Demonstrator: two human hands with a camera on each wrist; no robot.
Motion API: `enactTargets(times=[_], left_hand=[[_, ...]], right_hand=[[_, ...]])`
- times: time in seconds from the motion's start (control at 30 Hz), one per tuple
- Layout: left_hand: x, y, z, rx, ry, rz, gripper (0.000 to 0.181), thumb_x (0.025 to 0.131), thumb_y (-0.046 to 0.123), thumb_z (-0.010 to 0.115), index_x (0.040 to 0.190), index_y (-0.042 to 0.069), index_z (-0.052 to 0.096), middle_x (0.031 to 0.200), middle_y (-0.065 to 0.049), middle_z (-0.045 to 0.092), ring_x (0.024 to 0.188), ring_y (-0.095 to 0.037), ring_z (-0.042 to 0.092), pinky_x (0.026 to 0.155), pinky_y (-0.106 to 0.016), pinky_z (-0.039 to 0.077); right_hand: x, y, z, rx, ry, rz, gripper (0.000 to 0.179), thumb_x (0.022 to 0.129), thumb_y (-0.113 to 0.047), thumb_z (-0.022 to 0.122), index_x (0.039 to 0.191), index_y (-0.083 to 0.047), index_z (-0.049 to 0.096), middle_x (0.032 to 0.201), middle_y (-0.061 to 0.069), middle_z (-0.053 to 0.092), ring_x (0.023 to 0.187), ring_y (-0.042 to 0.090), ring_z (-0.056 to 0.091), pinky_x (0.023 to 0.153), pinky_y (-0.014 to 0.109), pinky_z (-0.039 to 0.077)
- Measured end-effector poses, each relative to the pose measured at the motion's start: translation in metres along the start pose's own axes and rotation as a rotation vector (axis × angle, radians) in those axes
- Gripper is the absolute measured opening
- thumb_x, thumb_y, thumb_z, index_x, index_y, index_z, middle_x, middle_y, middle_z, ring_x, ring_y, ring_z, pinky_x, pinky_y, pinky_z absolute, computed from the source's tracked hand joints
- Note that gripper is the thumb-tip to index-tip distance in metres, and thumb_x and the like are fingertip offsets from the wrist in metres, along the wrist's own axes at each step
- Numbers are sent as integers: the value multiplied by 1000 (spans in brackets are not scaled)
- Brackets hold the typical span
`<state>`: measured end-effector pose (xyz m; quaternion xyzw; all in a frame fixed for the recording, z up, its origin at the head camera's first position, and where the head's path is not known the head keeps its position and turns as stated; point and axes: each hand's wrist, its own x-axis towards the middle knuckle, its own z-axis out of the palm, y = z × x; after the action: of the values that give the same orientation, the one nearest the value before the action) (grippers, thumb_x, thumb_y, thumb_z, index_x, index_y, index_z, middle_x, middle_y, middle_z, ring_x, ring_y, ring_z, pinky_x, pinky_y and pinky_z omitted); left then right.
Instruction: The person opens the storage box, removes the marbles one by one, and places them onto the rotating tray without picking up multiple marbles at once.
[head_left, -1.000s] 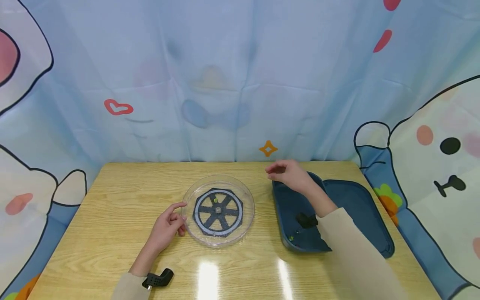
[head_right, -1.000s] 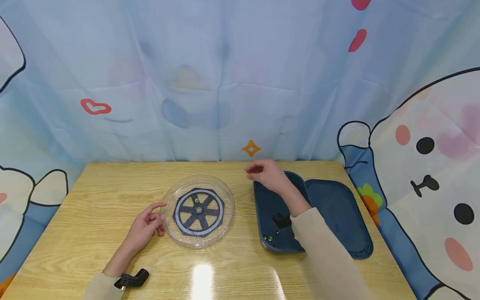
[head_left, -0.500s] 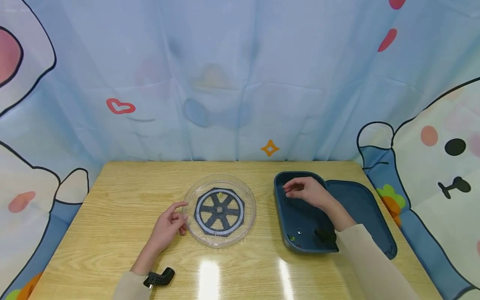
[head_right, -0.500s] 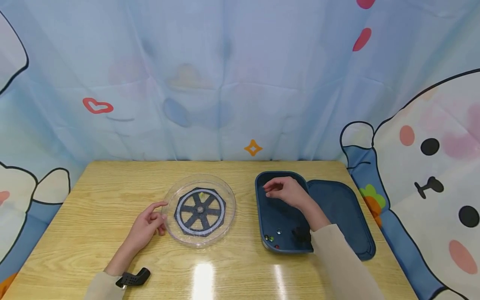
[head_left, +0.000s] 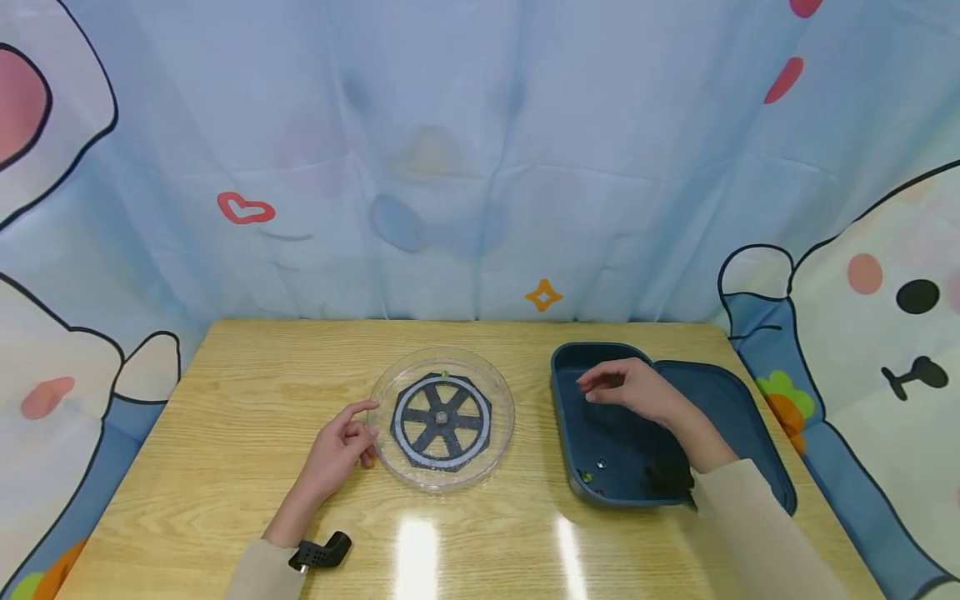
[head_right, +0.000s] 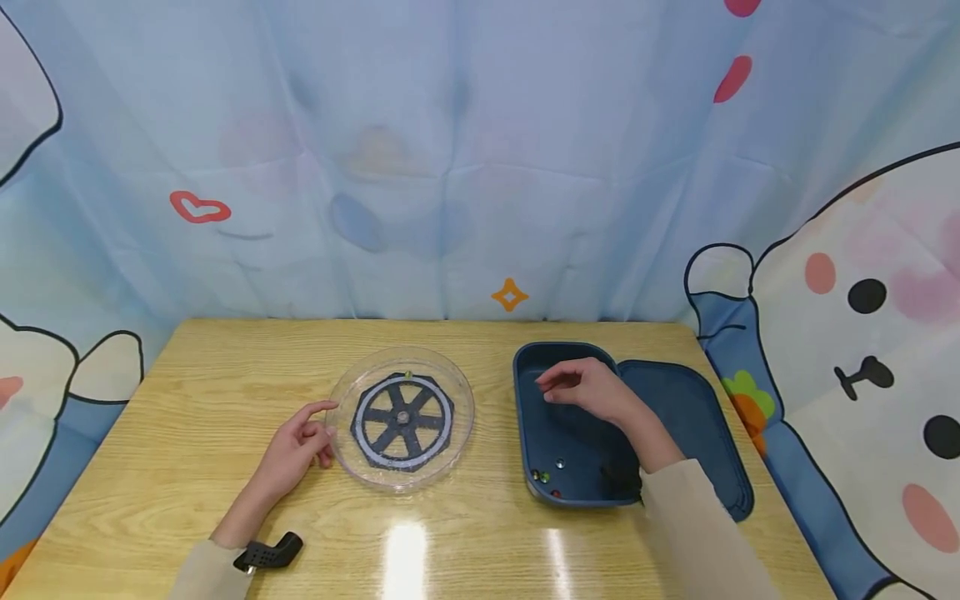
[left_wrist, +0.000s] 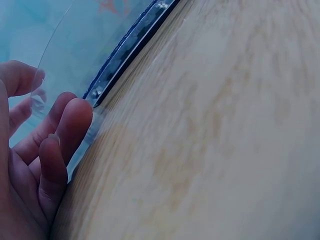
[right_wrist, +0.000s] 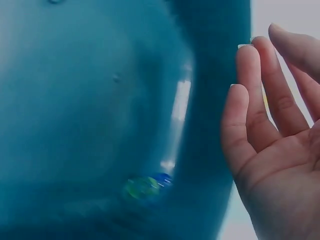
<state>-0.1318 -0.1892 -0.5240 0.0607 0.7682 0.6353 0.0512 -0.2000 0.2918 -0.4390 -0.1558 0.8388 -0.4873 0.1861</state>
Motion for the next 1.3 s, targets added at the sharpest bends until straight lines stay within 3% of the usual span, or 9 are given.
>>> enactTargets(times=[0.3, 0.47, 0.63, 0.73, 1.03, 1.3], left_hand=[[1, 1, 0, -2, 5, 23, 39, 99, 8, 61, 138, 8, 54, 73, -14, 63, 58, -25, 63, 58, -34, 56], [1, 3, 1, -7, 6, 15, 40, 99, 7, 61, 139, 7, 53, 73, -14, 63, 58, -25, 62, 59, -33, 56], [-5, 23, 1, 0, 0, -2, 41, 100, 2, 58, 140, 2, 51, 74, -17, 62, 60, -29, 63, 60, -34, 56], [-8, 32, 2, -2, -4, 9, 40, 99, 1, 58, 138, 0, 51, 73, -16, 61, 59, -28, 62, 60, -34, 56], [-8, 32, 2, -5, 3, 17, 40, 99, 2, 59, 138, -1, 52, 72, -15, 62, 59, -30, 63, 59, -34, 56], [-7, 32, 2, 3, -5, 8, 40, 99, 0, 58, 138, -1, 52, 73, -16, 62, 60, -31, 63, 60, -34, 56]], right_hand=[[-22, -12, -9, -17, -94, 29, 37, 93, -13, 71, 122, 9, 64, 119, 27, 63, 102, 26, 68, 87, 37, 56], [-31, -13, -10, -37, -178, 22, 35, 93, -9, 71, 121, 11, 64, 117, 29, 64, 97, 22, 68, 83, 31, 56], [-36, -21, -11, -55, -233, 31, 34, 92, -9, 71, 120, 10, 64, 114, 28, 64, 96, 22, 68, 83, 34, 56], [-36, -20, -10, -87, -264, 23, 31, 92, -9, 71, 118, 9, 66, 112, 25, 66, 96, 22, 68, 81, 34, 57], [-29, -8, -5, -177, -349, 17, 26, 88, -4, 74, 112, 4, 70, 107, 18, 67, 89, 20, 67, 74, 32, 57], [-19, -3, 7, -319, -418, 4, 22, 79, 1, 81, 99, -7, 76, 97, 2, 68, 83, 14, 65, 69, 29, 57]])
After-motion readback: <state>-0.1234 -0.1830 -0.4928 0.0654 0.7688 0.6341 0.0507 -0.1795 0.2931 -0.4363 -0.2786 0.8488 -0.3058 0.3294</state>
